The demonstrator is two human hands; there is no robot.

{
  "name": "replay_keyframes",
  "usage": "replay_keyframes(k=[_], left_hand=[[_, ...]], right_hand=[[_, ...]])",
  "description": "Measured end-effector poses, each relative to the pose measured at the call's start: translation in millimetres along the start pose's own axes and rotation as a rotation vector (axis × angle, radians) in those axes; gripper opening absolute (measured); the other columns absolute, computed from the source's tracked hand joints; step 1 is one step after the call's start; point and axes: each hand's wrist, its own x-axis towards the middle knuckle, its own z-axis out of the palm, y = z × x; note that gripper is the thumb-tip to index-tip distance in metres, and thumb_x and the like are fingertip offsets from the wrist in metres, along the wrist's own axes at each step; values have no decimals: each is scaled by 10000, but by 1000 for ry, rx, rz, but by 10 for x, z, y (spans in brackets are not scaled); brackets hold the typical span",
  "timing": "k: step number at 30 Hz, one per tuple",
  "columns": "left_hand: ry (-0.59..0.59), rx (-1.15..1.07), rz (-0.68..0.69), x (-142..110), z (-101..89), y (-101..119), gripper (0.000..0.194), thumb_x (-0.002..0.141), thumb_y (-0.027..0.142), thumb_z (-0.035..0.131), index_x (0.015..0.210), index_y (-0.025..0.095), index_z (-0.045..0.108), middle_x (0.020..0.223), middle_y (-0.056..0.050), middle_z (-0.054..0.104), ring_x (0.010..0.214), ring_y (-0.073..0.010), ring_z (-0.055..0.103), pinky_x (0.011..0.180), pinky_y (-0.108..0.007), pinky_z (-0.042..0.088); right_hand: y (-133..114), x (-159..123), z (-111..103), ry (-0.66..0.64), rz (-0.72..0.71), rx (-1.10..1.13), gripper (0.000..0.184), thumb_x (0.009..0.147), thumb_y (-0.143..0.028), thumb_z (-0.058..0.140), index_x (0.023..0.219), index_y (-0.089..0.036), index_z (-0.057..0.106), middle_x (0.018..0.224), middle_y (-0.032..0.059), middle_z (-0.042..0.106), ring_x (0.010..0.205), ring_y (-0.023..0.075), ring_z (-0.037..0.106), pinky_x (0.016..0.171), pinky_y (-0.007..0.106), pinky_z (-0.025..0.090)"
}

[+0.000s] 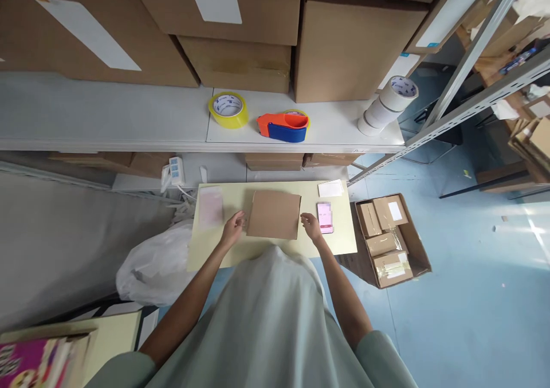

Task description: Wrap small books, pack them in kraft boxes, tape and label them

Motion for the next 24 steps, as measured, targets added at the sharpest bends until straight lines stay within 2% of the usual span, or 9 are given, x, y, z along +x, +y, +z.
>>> replay_keyframes(k=[5, 10, 14, 17, 21, 24], left_hand=[[24, -36, 34, 80, 33, 241, 504, 984, 434, 631, 1405, 161, 684, 1257, -179, 805, 1148, -293, 780, 1071, -475, 604], [50, -214, 80, -138, -70, 394, 695, 1045, 705, 494, 1449, 157, 634, 1326, -192, 771, 1177, -309, 766, 1046, -469, 622], [26, -281, 72, -334, -141, 454, 900, 996, 869, 386, 1433, 122, 632, 1282, -203, 767, 1184, -322, 761, 1049, -460, 620], [-28, -215, 21, -441, -142, 450, 935, 948, 884, 477, 1482, 129, 614, 1312, -191, 754, 1174, -318, 766, 1020, -432, 621], [-139, 28, -56, -552, -121, 422, 835, 947, 824, 564, 1487, 192, 639, 1314, -151, 780, 1112, -322, 779, 962, -415, 607], [-132, 176, -102, -589, -119, 407, 807, 975, 781, 564, 1515, 184, 616, 1270, -154, 803, 1104, -333, 783, 967, -409, 587]], right_hand=[[-246, 44, 56, 23, -24, 97, 585, 862, -716, 682, 1093, -183, 751, 1098, 150, 823, 937, 256, 789, 796, 405, 658], [-495, -107, -114, 24, -58, 209, 689, 906, -798, 651, 1193, -175, 721, 1209, 181, 797, 1033, 299, 797, 913, 468, 662], [-620, -254, -256, 2, -78, 209, 709, 985, -823, 536, 1242, -187, 715, 1266, 182, 781, 1070, 307, 792, 935, 477, 666], [-585, -335, -260, -24, -55, 156, 754, 974, -862, 501, 1251, -191, 706, 1258, 172, 777, 1091, 308, 786, 916, 458, 671], [-437, -427, -182, -128, 12, -46, 756, 950, -890, 505, 1161, -194, 711, 1131, 134, 808, 1040, 291, 789, 903, 427, 654], [-368, -486, -143, -151, 27, -168, 709, 956, -856, 554, 1152, -193, 710, 1137, 138, 819, 1032, 294, 806, 919, 412, 632]])
